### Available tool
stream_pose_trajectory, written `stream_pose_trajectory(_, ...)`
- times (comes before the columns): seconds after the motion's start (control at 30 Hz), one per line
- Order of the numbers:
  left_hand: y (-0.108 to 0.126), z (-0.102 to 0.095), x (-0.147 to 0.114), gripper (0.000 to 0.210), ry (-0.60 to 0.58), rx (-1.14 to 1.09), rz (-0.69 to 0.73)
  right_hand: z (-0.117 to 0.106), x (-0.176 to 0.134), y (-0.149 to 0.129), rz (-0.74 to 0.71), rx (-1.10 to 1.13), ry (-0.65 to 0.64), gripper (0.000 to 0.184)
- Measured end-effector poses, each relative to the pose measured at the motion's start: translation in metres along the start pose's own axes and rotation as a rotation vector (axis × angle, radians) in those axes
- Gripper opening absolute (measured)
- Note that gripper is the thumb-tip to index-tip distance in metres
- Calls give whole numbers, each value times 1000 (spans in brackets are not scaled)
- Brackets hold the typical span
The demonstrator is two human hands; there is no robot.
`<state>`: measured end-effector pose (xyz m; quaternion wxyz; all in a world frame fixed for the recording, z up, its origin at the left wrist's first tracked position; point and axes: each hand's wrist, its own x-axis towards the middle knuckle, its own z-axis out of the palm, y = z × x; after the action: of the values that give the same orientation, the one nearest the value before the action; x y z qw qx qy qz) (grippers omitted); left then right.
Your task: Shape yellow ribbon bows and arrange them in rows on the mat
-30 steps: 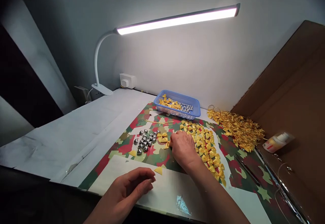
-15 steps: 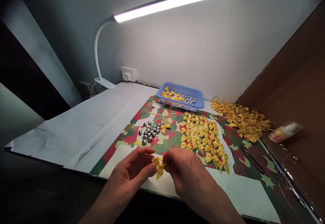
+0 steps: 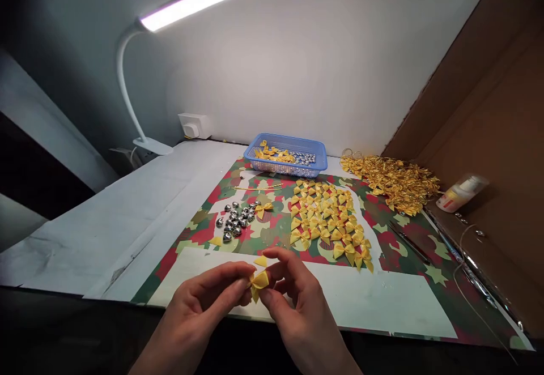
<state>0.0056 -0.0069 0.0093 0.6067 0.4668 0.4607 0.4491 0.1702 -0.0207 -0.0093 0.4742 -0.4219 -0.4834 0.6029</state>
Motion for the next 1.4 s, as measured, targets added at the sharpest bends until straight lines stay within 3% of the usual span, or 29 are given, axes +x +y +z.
stream_pose_trajectory(0.27,-4,6,-7,16,58,5,25,-5,-3,-5,26,-14,60,35)
stream_pose_trajectory(0.43,1,11,-9,43,124,-79,-11,-4,-5,-5,23,-52,119,35)
stream_pose_trajectory(0.67,2,10,-4,24,35,-22,-60,-5,-7,0,-10,-77,150,32)
stream_pose_trajectory(0.83,-5,6,3,26,-15,-80,-144,-3,-7,3,-21,-93,189,26)
stream_pose_trajectory(0.9,-7,7,5,28,2,-56,-146,-7,-7,1,-44,-195,172,18)
stream_pose_trajectory(1.0,-9,9,7,32,35,14,-108,-24,-6,-9,-106,-468,197,16)
stream_pose_trajectory(1.1,-11,10,7,33,74,103,-73,-55,1,-23,-154,-724,270,16)
stream_pose_trajectory(1.23,-15,8,8,36,93,159,-58,-95,21,-33,-95,-861,304,18)
stream_pose_trajectory(1.4,-19,5,10,35,92,218,-56,-106,41,-31,-32,-1002,275,18)
